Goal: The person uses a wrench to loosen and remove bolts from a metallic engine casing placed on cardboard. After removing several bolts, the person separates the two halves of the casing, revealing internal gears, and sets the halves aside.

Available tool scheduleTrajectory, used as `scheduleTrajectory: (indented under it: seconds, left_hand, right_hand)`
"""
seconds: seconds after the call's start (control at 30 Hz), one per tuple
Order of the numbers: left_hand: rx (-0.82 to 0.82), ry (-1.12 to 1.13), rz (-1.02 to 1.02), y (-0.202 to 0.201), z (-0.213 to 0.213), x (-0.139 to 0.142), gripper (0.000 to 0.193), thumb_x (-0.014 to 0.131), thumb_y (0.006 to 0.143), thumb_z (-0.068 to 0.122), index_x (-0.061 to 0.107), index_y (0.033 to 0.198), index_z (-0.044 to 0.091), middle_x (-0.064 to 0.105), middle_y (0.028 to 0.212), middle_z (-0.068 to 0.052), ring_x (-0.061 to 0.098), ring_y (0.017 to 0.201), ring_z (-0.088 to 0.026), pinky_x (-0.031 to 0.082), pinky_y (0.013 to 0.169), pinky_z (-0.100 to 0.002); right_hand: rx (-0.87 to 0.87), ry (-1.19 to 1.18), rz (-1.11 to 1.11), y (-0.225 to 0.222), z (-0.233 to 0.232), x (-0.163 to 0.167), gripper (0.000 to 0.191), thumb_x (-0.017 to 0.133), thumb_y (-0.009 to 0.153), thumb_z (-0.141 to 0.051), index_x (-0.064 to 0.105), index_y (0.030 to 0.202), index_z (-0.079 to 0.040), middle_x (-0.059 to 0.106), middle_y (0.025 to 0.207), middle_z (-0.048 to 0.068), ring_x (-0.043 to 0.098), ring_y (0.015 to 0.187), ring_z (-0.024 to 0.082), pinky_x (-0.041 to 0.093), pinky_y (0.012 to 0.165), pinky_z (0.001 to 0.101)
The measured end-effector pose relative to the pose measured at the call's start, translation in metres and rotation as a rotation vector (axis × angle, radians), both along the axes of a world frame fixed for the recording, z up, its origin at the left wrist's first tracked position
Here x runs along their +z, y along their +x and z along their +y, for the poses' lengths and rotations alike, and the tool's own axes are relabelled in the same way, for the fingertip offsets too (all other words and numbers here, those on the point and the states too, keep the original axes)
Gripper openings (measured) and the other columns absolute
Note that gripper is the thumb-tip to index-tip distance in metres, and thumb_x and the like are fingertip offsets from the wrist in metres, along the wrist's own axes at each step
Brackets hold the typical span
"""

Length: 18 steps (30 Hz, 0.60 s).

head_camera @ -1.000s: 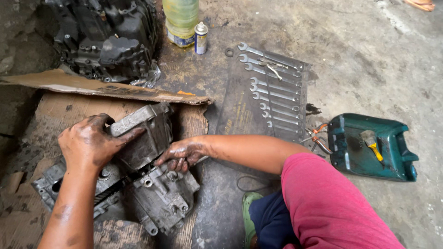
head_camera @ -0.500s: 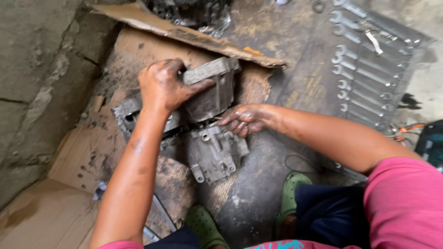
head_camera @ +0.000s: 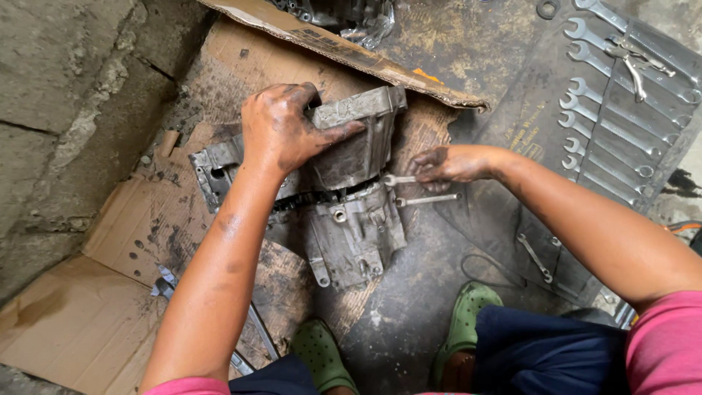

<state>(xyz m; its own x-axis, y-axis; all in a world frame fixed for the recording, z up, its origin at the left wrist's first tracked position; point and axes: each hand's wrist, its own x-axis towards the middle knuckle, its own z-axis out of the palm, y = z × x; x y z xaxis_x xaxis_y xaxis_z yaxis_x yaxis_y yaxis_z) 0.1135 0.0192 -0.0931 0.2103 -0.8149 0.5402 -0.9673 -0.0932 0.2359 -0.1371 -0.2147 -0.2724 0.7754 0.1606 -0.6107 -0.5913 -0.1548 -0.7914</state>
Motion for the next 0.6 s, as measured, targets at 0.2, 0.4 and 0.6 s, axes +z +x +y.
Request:
scheduleTrajectory:
  seconds: [0.2, 0.4, 0.6]
  left_hand:
    - [0.016, -0.037, 0.021, 0.001, -0.008, -0.001, 0.059, 0.093, 0.074, 0.059, 0.076, 0.087, 0.004, 0.074, 0.081, -0.01, 0.071, 0.075, -0.03, 0.057, 0.071, -0.042]
    - [0.056, 0.024, 0.033, 0.001, -0.018, -0.003, 0.063, 0.092, 0.072, 0.062, 0.078, 0.093, 0.004, 0.075, 0.084, -0.011, 0.071, 0.077, -0.03, 0.057, 0.074, -0.043]
    - [0.066, 0.121, 0.087, -0.004, -0.028, 0.004, 0.065, 0.09, 0.073, 0.064, 0.081, 0.099, 0.005, 0.073, 0.076, -0.01, 0.071, 0.073, -0.028, 0.056, 0.072, -0.043]
  right_hand:
    - [0.119, -0.586, -0.078, -0.022, -0.004, -0.067, 0.03, 0.061, 0.097, -0.037, 0.076, 0.11, -0.015, 0.077, 0.101, 0.006, 0.071, 0.09, 0.022, 0.057, 0.083, 0.0417]
    - [-0.56, 0.125, -0.229, 0.002, 0.039, -0.076, 0.053, 0.068, 0.092, -0.042, 0.063, 0.134, -0.011, 0.066, 0.136, 0.014, 0.066, 0.119, 0.034, 0.055, 0.1, 0.0501]
    - [-0.759, 0.133, 0.077, 0.034, 0.066, -0.059, 0.056, 0.078, 0.092, -0.036, 0.064, 0.134, -0.003, 0.054, 0.138, 0.015, 0.054, 0.121, 0.024, 0.047, 0.092, 0.04]
